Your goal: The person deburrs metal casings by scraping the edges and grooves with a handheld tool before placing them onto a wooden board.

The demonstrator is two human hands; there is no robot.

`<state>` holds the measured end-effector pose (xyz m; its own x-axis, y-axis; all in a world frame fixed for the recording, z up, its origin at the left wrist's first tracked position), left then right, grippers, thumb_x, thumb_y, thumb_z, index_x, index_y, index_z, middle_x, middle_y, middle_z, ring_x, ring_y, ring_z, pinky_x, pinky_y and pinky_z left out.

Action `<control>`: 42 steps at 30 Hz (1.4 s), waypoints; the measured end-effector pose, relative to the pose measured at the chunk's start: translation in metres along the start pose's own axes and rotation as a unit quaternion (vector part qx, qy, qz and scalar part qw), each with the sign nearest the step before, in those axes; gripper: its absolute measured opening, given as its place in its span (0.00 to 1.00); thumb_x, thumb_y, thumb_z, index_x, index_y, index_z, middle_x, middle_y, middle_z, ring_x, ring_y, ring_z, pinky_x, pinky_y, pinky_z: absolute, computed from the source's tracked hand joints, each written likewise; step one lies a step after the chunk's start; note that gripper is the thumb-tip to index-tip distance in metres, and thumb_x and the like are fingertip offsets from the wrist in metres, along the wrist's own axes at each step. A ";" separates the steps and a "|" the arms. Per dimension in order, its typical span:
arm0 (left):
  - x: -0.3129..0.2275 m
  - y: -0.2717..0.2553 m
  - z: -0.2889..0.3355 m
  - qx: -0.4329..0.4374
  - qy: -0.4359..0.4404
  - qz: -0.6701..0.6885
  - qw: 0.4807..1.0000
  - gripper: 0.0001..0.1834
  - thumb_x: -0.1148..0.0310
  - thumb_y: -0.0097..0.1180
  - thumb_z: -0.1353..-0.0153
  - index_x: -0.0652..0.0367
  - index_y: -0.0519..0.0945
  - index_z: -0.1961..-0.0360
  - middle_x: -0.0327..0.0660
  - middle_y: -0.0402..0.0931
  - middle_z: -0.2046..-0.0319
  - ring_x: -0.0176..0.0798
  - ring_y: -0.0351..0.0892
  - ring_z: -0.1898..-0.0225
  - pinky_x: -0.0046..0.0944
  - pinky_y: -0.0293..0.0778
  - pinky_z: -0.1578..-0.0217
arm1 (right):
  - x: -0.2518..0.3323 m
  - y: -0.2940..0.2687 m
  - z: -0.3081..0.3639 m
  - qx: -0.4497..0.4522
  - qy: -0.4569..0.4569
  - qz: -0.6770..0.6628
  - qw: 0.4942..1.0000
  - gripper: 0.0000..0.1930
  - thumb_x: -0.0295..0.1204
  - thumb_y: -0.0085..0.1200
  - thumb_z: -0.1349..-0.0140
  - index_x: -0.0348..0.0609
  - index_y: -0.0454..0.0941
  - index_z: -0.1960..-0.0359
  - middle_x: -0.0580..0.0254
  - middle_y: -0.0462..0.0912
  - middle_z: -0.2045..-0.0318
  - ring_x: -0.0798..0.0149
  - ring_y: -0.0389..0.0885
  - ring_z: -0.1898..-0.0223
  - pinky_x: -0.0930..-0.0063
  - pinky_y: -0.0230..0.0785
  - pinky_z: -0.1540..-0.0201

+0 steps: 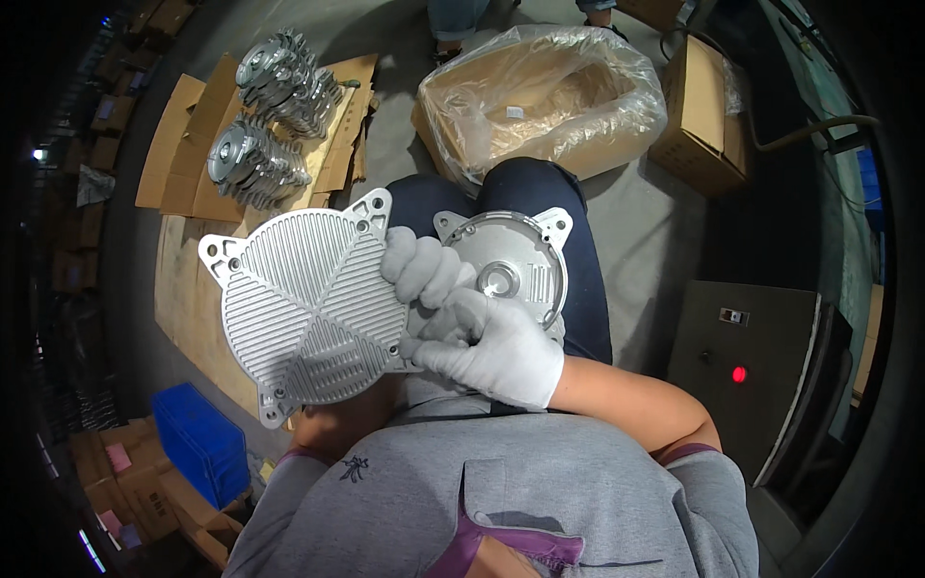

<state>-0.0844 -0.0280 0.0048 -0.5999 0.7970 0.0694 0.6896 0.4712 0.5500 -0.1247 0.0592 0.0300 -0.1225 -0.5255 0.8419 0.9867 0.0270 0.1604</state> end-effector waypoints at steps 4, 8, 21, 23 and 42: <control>-0.006 0.000 0.009 -0.083 0.006 -0.031 0.996 0.18 0.52 0.55 0.36 0.53 0.66 0.72 0.27 0.61 0.84 0.28 0.55 0.89 0.27 0.57 0.87 | 0.000 0.005 0.000 0.072 -0.023 0.120 0.990 0.16 0.39 0.67 0.45 0.40 0.76 0.70 0.65 0.79 0.76 0.73 0.78 0.72 0.77 0.72 0.67; -0.001 0.015 -0.001 -0.407 0.042 -0.115 0.905 0.15 0.55 0.54 0.36 0.52 0.67 0.69 0.27 0.62 0.83 0.28 0.55 0.89 0.28 0.56 0.86 | -0.016 0.003 0.001 0.120 -0.036 0.192 0.973 0.16 0.39 0.67 0.45 0.40 0.76 0.69 0.65 0.79 0.77 0.71 0.78 0.71 0.77 0.72 0.66; 0.016 0.025 0.014 -0.149 -0.130 0.072 0.978 0.18 0.50 0.47 0.33 0.54 0.70 0.70 0.34 0.68 0.77 0.39 0.70 0.67 0.35 0.69 0.65 | 0.026 -0.053 0.004 -0.059 -0.047 -0.102 0.992 0.10 0.19 0.64 0.46 0.39 0.74 0.65 0.57 0.84 0.70 0.71 0.81 0.75 0.81 0.73 0.74; 0.022 0.028 0.007 -0.196 -0.185 0.051 0.962 0.21 0.48 0.41 0.31 0.54 0.71 0.72 0.34 0.69 0.77 0.39 0.69 0.69 0.35 0.65 0.64 | 0.034 -0.055 0.002 -0.072 -0.069 -0.143 0.985 0.10 0.20 0.63 0.45 0.39 0.75 0.64 0.58 0.84 0.70 0.71 0.81 0.74 0.82 0.72 0.74; 0.024 0.041 0.028 -0.462 -0.289 -0.099 0.833 0.23 0.46 0.43 0.33 0.58 0.70 0.65 0.35 0.66 0.74 0.32 0.69 0.77 0.31 0.62 0.69 | 0.058 -0.066 0.001 -0.211 -0.196 0.170 0.943 0.08 0.27 0.61 0.42 0.37 0.78 0.65 0.58 0.83 0.72 0.71 0.83 0.70 0.79 0.75 0.64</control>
<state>-0.0591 0.0210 0.0057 -0.1856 0.9128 -0.3638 -0.1654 0.3360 0.9272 -0.1975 0.0276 0.0690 0.2596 -0.1915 0.9466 0.9207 -0.2467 -0.3024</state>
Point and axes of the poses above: each hand's wrist, its own z-axis away from the middle knuckle, its own y-axis out of the palm, x = y × z, the point moved 7 cm from there along -z, towards the middle knuckle
